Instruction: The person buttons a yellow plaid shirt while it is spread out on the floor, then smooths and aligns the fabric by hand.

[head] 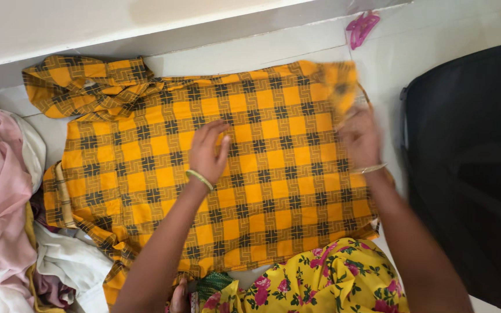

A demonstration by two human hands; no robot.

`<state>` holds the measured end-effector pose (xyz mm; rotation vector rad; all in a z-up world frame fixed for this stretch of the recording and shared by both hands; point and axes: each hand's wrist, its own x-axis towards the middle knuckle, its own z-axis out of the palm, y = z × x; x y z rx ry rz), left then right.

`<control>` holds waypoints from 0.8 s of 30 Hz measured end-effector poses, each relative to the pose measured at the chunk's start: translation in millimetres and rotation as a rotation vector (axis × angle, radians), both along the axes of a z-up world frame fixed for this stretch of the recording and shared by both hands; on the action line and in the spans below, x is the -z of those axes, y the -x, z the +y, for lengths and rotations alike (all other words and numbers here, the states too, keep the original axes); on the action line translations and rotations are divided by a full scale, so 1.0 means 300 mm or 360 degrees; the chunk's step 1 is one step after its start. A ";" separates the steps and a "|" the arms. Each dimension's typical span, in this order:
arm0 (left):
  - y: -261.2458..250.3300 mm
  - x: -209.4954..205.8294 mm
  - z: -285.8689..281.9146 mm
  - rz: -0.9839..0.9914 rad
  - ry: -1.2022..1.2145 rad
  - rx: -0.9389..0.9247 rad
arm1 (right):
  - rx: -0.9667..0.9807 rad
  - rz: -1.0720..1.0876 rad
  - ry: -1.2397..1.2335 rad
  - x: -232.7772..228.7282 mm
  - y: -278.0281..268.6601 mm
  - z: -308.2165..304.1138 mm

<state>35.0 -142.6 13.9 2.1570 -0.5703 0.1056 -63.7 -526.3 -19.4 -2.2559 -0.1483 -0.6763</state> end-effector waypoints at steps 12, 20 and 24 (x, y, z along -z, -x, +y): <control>-0.117 -0.007 -0.306 -0.0125 -0.0139 0.0314 | 0.0070 0.0698 0.0466 -0.085 0.325 0.144; -0.229 0.036 -0.435 -0.0271 -0.1438 0.0824 | 0.0355 0.0762 0.0779 0.005 0.340 0.102; -0.274 -0.008 -0.436 -0.0016 -0.1274 0.0779 | 0.0442 0.0640 0.0561 0.031 0.374 0.090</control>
